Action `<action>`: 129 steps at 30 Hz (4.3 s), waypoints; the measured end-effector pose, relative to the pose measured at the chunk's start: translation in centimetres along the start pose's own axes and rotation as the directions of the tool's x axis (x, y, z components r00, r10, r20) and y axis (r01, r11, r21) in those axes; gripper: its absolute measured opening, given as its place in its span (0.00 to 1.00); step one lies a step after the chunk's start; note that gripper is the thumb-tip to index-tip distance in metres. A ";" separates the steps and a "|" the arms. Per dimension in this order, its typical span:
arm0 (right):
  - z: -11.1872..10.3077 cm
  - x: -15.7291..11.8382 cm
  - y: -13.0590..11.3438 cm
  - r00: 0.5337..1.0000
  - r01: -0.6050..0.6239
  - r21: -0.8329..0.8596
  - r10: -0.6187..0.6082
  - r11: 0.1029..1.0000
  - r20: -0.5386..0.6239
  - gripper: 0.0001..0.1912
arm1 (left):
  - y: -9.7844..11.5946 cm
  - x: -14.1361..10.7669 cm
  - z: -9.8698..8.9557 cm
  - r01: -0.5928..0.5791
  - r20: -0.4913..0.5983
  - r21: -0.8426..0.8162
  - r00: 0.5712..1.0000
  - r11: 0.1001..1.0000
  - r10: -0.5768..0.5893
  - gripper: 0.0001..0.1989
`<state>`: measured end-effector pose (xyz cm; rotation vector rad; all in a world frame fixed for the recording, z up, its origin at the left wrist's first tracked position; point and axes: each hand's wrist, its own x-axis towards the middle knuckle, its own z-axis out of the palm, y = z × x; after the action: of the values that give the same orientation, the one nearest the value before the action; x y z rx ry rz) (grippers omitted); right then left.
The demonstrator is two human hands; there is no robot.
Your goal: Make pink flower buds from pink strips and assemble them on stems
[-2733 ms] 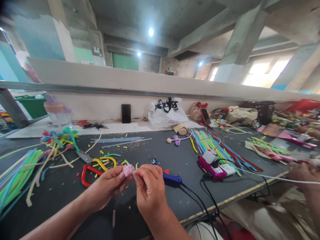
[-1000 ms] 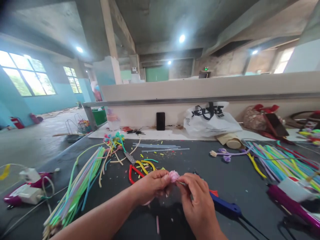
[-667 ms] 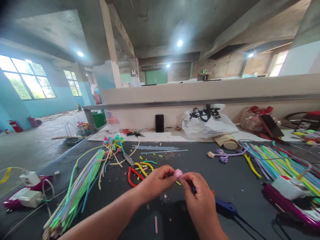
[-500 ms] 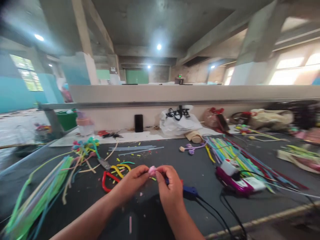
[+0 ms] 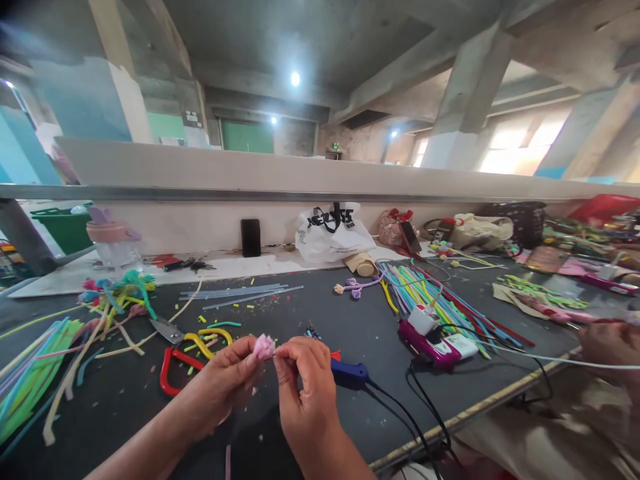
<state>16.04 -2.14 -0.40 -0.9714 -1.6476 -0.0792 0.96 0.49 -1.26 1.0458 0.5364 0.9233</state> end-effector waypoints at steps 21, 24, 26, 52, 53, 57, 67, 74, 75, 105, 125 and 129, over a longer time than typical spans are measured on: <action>-0.3 0.3 -0.4 0.905 -0.425 0.516 0.334 0.744 0.264 0.07 | 2.0 -1.5 1.6 0.136 0.129 0.045 0.982 0.990 -0.140 0.14; -0.4 0.4 -0.7 0.896 -0.444 0.552 0.327 0.706 0.302 0.07 | 2.5 -1.9 2.2 0.199 0.148 0.065 0.967 0.978 -0.206 0.15; -0.3 0.4 -0.8 0.892 -0.450 0.554 0.320 0.700 0.321 0.07 | 2.6 -2.0 2.5 0.219 0.142 0.084 0.963 0.972 -0.229 0.16; -0.1 0.3 -0.1 0.987 0.152 -0.104 -0.147 0.983 0.062 0.07 | 0.4 -0.5 2.1 0.058 -0.215 0.331 0.977 0.942 0.015 0.19; 0.0 0.2 -0.1 0.989 0.138 -0.096 -0.132 0.986 0.064 0.07 | 0.4 -0.4 2.1 0.061 -0.222 0.334 0.975 0.941 0.015 0.19; 0.2 0.2 0.2 0.995 0.047 -0.061 -0.042 0.997 0.088 0.04 | 0.1 -0.4 1.9 0.058 -0.242 0.366 0.970 0.929 0.035 0.19; 0.6 0.2 0.5 0.987 -0.060 -0.044 0.065 0.997 0.147 0.03 | 0.2 -0.6 1.9 0.008 -0.271 0.607 0.942 0.795 0.198 0.15; 1.1 -0.2 0.8 0.987 -0.099 0.005 0.098 0.995 0.131 0.05 | 0.2 -0.5 1.8 -0.010 -0.245 0.713 0.933 0.701 0.263 0.15; 1.3 -0.2 0.9 0.982 -0.132 0.029 0.127 0.991 0.139 0.06 | 0.2 -0.5 1.8 -0.013 -0.241 0.717 0.934 0.696 0.265 0.15; 0.2 0.9 1.0 0.959 0.113 -0.076 -0.089 0.991 0.269 0.08 | -1.4 -0.3 0.4 -0.080 -0.036 0.971 0.880 0.223 0.474 0.12; -0.3 1.0 0.0 0.986 0.161 -0.059 -0.157 0.985 0.063 0.07 | 0.2 -0.8 1.5 -0.074 -0.147 0.896 0.880 0.437 0.451 0.13; -0.4 1.0 -0.2 0.987 0.129 -0.085 -0.120 0.988 0.107 0.06 | 0.2 -0.9 1.6 -0.087 -0.147 0.886 0.878 0.455 0.454 0.12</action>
<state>16.25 -1.93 0.68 -0.9540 -1.8112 -0.1941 1.57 -1.03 -0.45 1.9530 1.2719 1.1800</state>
